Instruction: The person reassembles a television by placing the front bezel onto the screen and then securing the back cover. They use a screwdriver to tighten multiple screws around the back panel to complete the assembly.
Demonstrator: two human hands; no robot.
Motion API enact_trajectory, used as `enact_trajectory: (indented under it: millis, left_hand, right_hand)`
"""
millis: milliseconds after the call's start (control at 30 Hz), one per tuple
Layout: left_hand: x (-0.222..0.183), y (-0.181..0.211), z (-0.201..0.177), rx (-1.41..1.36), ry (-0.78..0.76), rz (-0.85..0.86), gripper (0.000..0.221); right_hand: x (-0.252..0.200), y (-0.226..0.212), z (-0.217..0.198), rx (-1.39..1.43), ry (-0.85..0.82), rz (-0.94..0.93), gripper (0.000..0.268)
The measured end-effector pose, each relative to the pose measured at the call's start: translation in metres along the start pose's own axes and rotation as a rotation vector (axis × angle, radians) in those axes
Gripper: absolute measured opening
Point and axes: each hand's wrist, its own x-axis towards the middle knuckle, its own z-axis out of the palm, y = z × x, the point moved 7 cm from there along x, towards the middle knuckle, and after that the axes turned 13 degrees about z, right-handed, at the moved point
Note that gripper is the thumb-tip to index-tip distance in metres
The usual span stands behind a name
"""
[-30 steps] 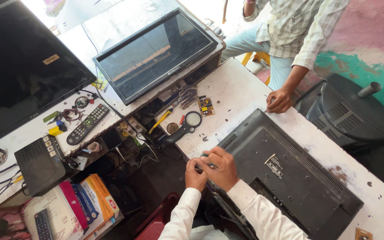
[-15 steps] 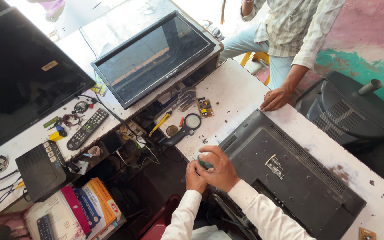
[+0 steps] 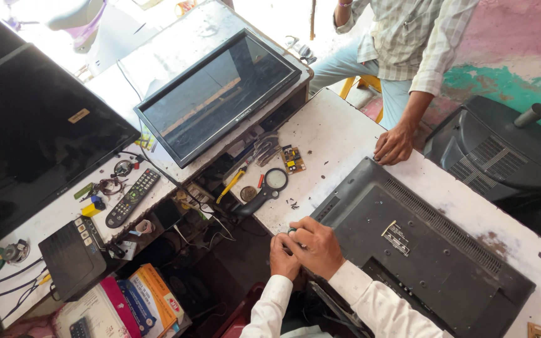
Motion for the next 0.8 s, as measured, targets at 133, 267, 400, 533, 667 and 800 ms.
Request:
enact_trajectory:
  millis: [133, 267, 400, 533, 667, 800]
  left_hand:
    - [0.003, 0.016, -0.005, 0.152, 0.006, 0.170, 0.049]
    - [0.002, 0.006, -0.001, 0.067, -0.022, -0.032, 0.042]
    - [0.000, 0.005, -0.001, 0.010, -0.006, -0.094, 0.041]
    - [0.001, 0.009, -0.002, 0.098, -0.013, -0.032, 0.043]
    - [-0.002, 0.011, -0.003, 0.028, 0.022, -0.011, 0.030]
    - [0.001, 0.015, -0.005, -0.012, 0.026, 0.004, 0.036]
  right_hand:
    - [-0.002, -0.003, -0.002, 0.028, 0.023, -0.039, 0.021]
    - [-0.002, 0.002, -0.002, 0.063, -0.006, 0.012, 0.012]
    - [0.001, 0.007, -0.006, -0.082, 0.067, 0.059, 0.025]
    - [-0.003, -0.003, -0.008, 0.112, 0.044, -0.153, 0.018]
    - [-0.001, 0.011, -0.004, 0.038, 0.041, -0.026, 0.024]
    - [-0.004, 0.008, -0.003, 0.037, 0.046, -0.124, 0.027]
